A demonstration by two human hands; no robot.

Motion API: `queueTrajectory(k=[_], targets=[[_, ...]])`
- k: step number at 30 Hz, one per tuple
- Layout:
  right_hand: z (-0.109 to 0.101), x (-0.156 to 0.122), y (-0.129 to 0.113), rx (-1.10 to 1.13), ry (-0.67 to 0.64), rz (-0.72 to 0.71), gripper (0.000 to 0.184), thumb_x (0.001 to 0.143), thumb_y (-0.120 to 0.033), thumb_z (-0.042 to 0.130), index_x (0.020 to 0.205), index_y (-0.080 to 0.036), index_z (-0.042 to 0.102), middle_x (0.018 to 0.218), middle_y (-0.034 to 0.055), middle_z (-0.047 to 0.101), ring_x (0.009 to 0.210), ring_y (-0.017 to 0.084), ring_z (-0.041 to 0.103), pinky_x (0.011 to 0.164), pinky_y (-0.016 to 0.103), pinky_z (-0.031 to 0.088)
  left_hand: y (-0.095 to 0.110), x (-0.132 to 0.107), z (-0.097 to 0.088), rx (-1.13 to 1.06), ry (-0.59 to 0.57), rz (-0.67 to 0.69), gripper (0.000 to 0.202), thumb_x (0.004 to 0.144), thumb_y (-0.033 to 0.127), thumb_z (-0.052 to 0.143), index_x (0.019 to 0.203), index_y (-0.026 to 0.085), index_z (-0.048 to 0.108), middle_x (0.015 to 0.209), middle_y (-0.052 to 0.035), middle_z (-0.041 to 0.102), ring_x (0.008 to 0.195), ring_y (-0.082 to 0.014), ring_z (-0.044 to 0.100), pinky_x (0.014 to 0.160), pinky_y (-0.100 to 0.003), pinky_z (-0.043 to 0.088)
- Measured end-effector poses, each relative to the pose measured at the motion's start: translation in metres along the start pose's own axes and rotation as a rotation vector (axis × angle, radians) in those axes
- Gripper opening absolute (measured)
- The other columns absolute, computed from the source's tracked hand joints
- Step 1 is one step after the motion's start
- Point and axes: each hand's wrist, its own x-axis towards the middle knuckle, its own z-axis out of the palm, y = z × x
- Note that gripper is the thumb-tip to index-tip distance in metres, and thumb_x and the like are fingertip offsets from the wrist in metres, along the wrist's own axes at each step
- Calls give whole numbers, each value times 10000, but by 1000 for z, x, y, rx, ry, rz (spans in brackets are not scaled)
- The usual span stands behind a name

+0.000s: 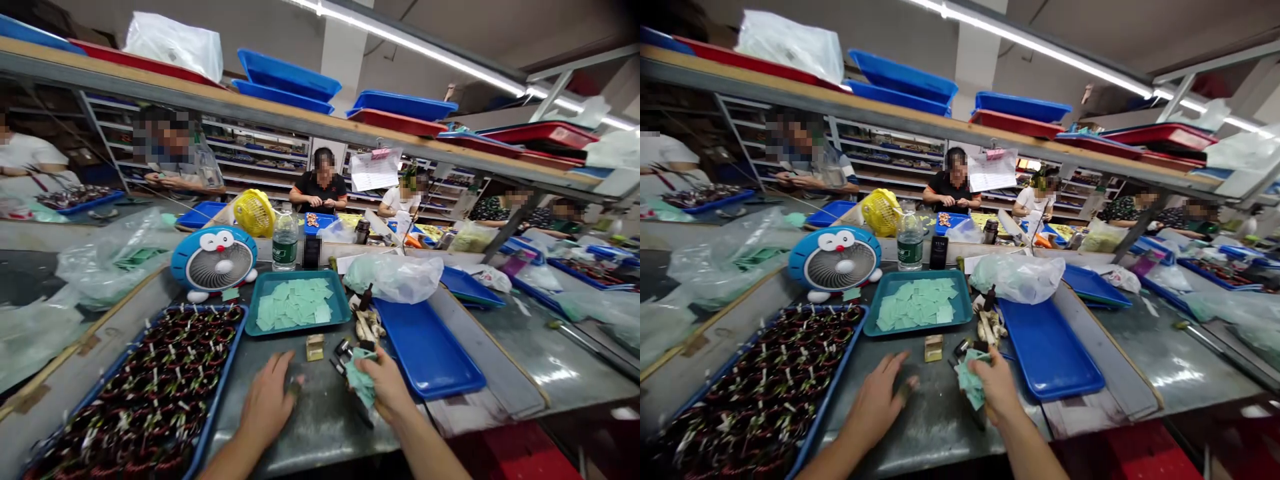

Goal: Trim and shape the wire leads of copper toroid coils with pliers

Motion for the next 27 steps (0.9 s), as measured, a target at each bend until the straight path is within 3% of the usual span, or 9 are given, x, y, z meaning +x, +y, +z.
queueTrajectory(k=[3,5,10,13,15,19,21,23,27], targets=[[27,-14,24,3,-30,45,529,586,-406,873,1011,-195,638,685,-12,633,504,172,590,467,335,553,21,49,0,-7,-53,31,564,971,326,594,1509,213,471,1467,-153,559,1138,-258,672,974,-378,530],[31,-19,36,-23,-37,56,539,601,-399,858,1053,-194,648,689,-7,635,511,181,588,468,349,556,26,71,4,-4,-104,60,516,971,319,630,1462,206,518,1390,-143,613,1128,-253,666,994,-420,528],[36,-23,66,-176,-27,-21,443,668,-408,798,1038,-190,686,712,23,657,539,205,597,510,363,551,21,87,3,5,-158,74,356,983,368,642,1278,169,638,1178,-92,704,1096,-241,673,1010,-476,533],[52,-19,79,-309,-27,-173,349,712,-360,767,1020,-203,720,884,72,721,772,270,674,770,429,579,15,74,-11,-11,-122,50,386,975,307,646,1336,175,599,1247,-104,690,1107,-244,675,1007,-466,535],[64,-18,83,-394,-27,-291,268,744,-319,735,992,-218,731,1001,92,725,967,307,666,961,461,518,12,58,-24,-30,-73,22,390,1000,244,571,1387,197,552,1340,-115,656,1106,-236,678,1004,-438,527],[80,-17,89,-517,-62,-464,180,800,-264,643,961,-245,722,1060,95,693,1058,301,636,998,427,489,2,13,-40,-74,-96,38,329,1034,304,461,1335,240,577,1305,-86,687,1048,-202,700,959,-350,535],[84,-18,91,-561,-82,-511,208,814,-243,610,992,-247,717,1080,97,683,1064,287,638,977,400,502,-3,-10,-36,-80,-153,75,312,1010,317,498,1291,252,615,1255,-68,710,1074,-204,699,965,-336,545],[86,-19,91,-602,-108,-543,258,818,-221,593,1044,-245,714,1107,98,679,1082,271,641,984,380,504,-9,-31,-24,-60,-166,89,369,972,316,544,1326,247,616,1304,-91,685,1196,-254,653,1054,-402,516],[84,-22,85,-688,-203,-573,397,790,-173,617,1171,-241,705,1202,89,692,1161,254,639,1081,385,462,-19,-55,5,1,-133,73,697,869,343,660,1522,200,464,1511,-163,527,1413,-358,489,1192,-542,400]])
